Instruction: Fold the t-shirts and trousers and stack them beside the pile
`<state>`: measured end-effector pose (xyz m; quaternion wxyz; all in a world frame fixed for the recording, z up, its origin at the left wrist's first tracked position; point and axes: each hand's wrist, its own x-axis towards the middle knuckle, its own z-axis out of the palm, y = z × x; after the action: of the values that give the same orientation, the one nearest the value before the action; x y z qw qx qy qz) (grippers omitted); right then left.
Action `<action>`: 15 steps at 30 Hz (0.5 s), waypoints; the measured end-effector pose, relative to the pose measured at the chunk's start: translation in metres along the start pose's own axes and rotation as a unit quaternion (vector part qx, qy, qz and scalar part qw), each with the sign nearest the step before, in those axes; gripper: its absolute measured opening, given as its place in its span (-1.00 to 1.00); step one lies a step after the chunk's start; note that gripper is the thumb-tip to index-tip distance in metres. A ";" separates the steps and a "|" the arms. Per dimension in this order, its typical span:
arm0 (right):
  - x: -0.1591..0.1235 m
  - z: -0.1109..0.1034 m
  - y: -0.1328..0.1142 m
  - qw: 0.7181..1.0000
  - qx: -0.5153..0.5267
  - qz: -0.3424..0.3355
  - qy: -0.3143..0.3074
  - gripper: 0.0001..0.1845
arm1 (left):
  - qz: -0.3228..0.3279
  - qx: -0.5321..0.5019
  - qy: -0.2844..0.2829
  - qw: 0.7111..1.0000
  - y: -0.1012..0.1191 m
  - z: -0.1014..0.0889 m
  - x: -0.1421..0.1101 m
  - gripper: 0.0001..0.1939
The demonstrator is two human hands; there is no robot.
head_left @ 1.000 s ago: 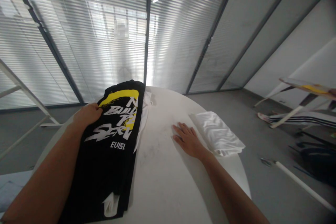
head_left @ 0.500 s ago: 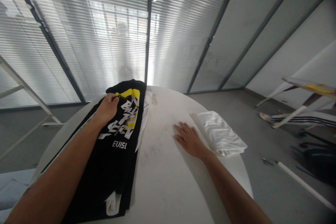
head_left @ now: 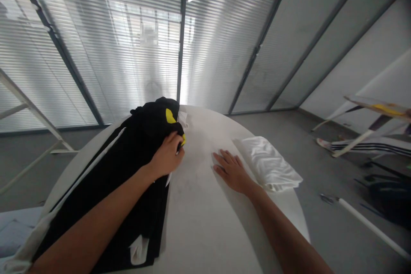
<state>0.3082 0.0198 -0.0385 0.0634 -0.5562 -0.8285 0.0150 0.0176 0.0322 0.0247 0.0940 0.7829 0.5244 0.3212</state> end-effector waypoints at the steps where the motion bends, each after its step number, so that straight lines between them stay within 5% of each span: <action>1: 0.000 0.000 0.000 1.000 0.000 0.000 0.000 -0.38 | 0.015 0.019 -0.042 0.999 0.007 0.007 -0.005 -0.79; 4: 0.000 -0.001 -0.002 1.000 -0.001 0.005 0.002 -0.39 | 0.067 0.074 -0.129 0.987 0.018 0.021 -0.018 -0.76; 8: 0.003 -0.004 -0.007 0.999 0.029 0.020 0.038 -0.47 | 0.089 0.126 -0.140 0.978 0.022 0.021 -0.022 -0.77; 12: 0.008 -0.015 -0.026 0.977 0.184 -0.008 0.111 -0.56 | 0.082 0.158 -0.084 0.980 0.027 0.008 -0.017 -0.77; 15: 0.014 -0.023 -0.052 0.935 0.341 -0.016 0.091 -0.57 | 0.092 0.177 -0.005 0.980 0.030 -0.002 -0.011 -0.82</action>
<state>0.2583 0.0116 -0.0091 0.3247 -0.4869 -0.7728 0.2454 0.0360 0.0090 0.0362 -0.0736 0.8337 0.4979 0.2270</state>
